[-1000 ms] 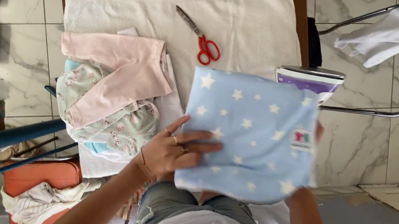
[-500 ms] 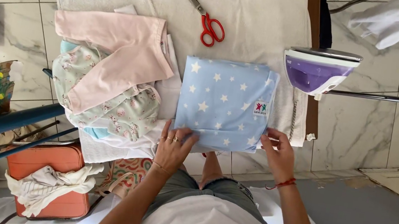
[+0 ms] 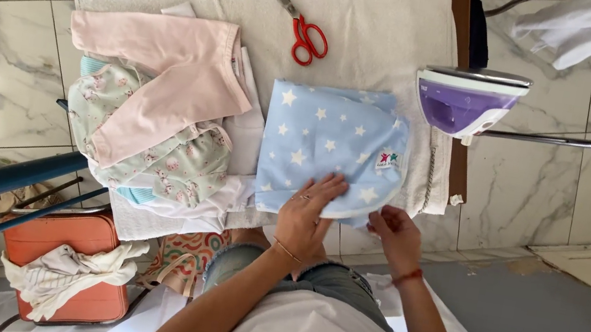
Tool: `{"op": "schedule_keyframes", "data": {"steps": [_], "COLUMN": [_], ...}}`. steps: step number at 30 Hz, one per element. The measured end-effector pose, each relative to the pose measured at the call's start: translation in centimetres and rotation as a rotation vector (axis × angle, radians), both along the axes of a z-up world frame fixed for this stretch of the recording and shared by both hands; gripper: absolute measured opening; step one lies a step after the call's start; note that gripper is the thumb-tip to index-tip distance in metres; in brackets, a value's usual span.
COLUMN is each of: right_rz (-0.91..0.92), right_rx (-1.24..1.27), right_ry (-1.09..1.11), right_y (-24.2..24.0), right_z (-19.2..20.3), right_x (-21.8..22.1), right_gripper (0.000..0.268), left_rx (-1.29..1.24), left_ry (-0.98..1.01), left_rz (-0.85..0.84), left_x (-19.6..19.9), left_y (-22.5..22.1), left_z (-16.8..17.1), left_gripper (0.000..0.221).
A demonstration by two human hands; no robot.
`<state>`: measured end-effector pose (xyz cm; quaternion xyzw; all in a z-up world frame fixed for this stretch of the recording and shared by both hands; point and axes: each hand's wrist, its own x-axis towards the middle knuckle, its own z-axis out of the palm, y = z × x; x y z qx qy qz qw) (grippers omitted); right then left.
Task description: Ironing and folding various baby garments on a workspace
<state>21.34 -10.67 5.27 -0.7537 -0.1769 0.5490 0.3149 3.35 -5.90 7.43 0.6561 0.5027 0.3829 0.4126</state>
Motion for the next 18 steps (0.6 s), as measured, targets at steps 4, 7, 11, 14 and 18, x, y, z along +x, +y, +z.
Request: {"op": "schedule_keyframes", "data": {"steps": [4, 7, 11, 14, 18], "right_rz": [0.097, 0.048, 0.018, -0.068, -0.128], "right_rx": [0.042, 0.102, 0.159, 0.568, 0.761], "right_ry": [-0.445, -0.431, -0.273, -0.466, -0.513], "right_y": [0.5, 3.0, 9.5, 12.4, 14.2], "right_z": [-1.8, 0.3, 3.5, -0.9, -2.5], "right_x": [0.8, 0.7, -0.8, -0.2, 0.3], "right_gripper": [0.020, 0.024, 0.034, 0.014, 0.024], "left_rx": [0.255, 0.300, 0.342, 0.399, 0.425], "left_ry": [0.404, 0.498, 0.487, 0.513, 0.521], "left_rz": [-0.171, -0.229, -0.244, -0.220, -0.204], "left_x": [1.5, 2.1, 2.6, 3.3, 3.9], "left_y": [-1.3, -1.6, -1.7, -1.7, -1.9], "left_z": [-2.8, -3.5, -3.8, -3.9, -5.2], "left_gripper": [0.045, 0.050, 0.052, 0.050, 0.050]}}
